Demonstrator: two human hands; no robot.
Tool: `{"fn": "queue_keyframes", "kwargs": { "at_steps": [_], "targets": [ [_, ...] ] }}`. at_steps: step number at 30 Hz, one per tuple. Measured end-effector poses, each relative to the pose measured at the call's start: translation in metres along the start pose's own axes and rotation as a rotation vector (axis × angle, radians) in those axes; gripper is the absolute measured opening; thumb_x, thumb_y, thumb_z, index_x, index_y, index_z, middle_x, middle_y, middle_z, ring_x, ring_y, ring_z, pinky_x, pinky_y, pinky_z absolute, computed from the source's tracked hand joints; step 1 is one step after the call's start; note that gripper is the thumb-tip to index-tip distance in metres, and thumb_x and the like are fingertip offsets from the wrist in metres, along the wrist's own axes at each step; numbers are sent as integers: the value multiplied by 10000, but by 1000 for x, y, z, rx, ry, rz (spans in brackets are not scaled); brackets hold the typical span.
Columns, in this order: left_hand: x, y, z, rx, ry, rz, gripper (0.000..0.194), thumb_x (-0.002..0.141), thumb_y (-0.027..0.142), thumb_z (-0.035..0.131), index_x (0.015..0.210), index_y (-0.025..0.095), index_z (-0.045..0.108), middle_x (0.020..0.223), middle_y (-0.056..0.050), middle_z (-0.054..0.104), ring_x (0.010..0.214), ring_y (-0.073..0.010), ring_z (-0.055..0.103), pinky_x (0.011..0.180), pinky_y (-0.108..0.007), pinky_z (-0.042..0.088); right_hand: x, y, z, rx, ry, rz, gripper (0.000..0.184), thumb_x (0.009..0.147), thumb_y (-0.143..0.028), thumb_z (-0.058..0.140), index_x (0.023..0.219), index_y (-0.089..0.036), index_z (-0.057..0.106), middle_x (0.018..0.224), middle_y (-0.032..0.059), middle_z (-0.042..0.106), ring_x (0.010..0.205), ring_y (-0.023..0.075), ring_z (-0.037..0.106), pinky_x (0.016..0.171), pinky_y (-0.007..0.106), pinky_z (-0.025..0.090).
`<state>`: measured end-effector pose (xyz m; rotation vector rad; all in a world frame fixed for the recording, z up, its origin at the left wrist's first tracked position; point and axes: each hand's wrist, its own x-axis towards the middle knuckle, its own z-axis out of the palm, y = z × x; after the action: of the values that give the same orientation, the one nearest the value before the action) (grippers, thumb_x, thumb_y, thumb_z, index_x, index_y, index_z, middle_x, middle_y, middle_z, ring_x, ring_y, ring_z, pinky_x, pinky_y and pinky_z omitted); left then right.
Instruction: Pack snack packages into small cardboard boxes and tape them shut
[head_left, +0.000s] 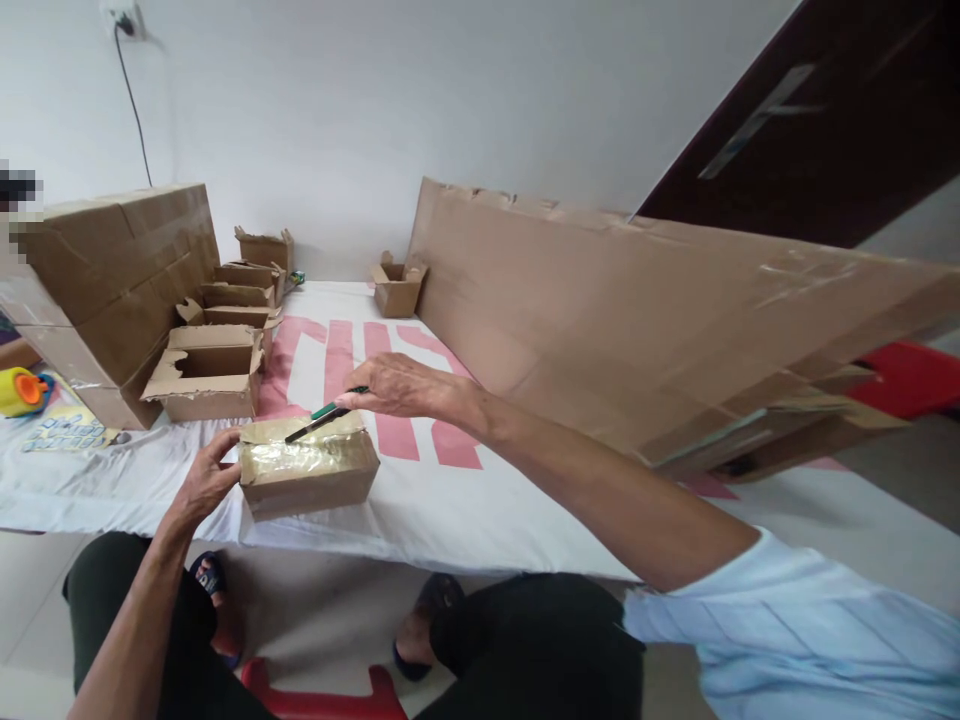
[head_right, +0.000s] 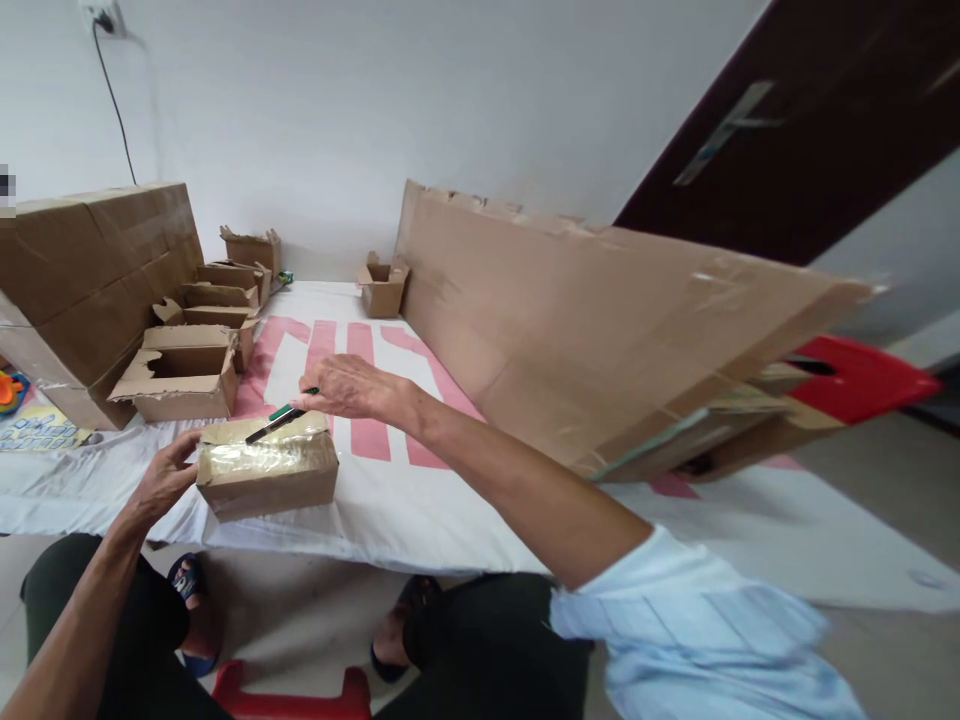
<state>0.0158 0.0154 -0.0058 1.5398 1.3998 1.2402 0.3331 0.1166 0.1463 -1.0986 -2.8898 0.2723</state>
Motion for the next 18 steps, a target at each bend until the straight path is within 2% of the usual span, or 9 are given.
{"fn": "queue_keyframes", "kwargs": {
  "at_steps": [6, 9, 13, 18],
  "targets": [
    [1, 3, -3, 3, 4, 21, 462, 762, 411, 861, 1165, 195, 794, 1375, -133, 749, 1262, -343, 706, 1035, -404, 590, 1, -11, -4, -101, 43, -81, 386, 1081, -419, 591, 798, -199, 733, 774, 45, 694, 684, 167, 491, 653, 339, 219],
    [3, 2, -5, 7, -8, 30, 469, 754, 406, 874, 1158, 183, 789, 1337, -144, 765, 1246, -340, 716, 1084, -429, 564, -11, 7, -3, -113, 27, -48, 362, 1081, -413, 601, 828, -205, 757, 789, 43, 714, 685, 168, 508, 655, 335, 217],
    [5, 3, -6, 25, -29, 19, 505, 754, 410, 880, 1192, 178, 784, 1340, -159, 763, 1233, -349, 721, 1045, -437, 584, -30, 36, 3, -137, 85, 7, 345, 1078, -407, 617, 836, -209, 764, 883, 48, 763, 734, 178, 556, 661, 327, 219],
    [6, 8, -6, 38, -18, 32, 527, 732, 440, 898, 1176, 178, 788, 1369, -167, 754, 1285, -364, 694, 1090, -451, 560, -35, 39, 4, -151, 103, 7, 361, 1069, -441, 629, 839, -201, 769, 910, 79, 777, 755, 198, 582, 660, 338, 216]
  ]
}}
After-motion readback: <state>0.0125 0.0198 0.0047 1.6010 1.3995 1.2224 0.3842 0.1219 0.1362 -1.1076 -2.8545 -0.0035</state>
